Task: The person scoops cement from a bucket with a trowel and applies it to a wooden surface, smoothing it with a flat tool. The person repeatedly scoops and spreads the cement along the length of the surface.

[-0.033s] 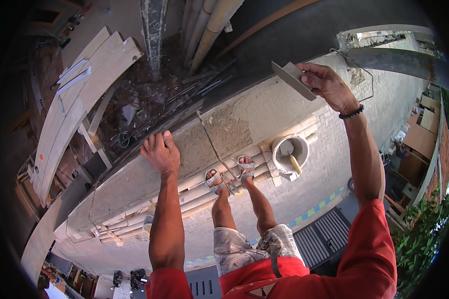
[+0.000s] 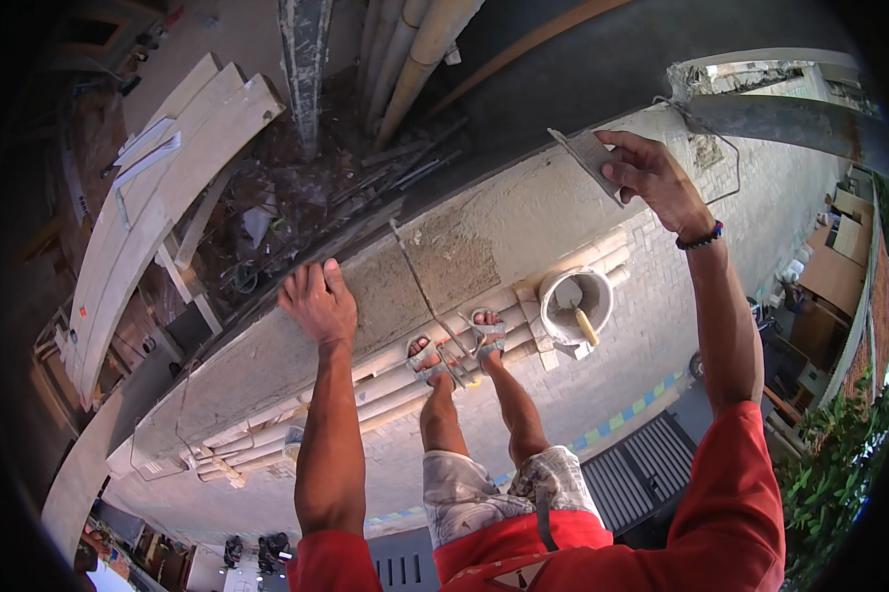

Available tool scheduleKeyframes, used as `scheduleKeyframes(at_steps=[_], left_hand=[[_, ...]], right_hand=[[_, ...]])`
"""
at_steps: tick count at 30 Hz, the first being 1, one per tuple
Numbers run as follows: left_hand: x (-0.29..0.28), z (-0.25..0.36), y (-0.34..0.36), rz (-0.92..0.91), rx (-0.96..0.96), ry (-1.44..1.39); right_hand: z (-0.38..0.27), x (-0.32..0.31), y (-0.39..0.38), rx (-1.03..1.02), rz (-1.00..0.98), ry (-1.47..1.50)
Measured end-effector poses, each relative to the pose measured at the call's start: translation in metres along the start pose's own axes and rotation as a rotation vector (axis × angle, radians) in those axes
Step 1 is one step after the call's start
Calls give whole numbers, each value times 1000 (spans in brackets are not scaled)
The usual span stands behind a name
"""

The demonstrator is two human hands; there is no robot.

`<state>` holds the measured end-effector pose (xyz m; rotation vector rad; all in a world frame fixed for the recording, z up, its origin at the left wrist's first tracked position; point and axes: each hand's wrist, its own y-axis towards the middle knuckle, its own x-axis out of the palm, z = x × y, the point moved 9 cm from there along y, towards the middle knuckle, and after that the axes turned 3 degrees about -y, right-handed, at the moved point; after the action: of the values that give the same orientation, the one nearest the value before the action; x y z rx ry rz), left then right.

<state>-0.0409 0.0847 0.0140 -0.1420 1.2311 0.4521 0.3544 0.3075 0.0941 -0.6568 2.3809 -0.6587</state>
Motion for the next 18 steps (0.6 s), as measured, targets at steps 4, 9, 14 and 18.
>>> scheduleKeyframes(at_steps=[4,9,14,18], left_hand=[[3,0,0,-42,-27,0],[4,0,-1,-35,-26,35],[2,-5,-2,-34,-31,36],[-3,0,-3,-42,-21,39]], right_hand=[[-18,18,-40,-194,296,-435],[-40,72,-33,-346,371,-707],[-42,97,-10,-370,364,-729],[-42,115,19,-408,398,-666]])
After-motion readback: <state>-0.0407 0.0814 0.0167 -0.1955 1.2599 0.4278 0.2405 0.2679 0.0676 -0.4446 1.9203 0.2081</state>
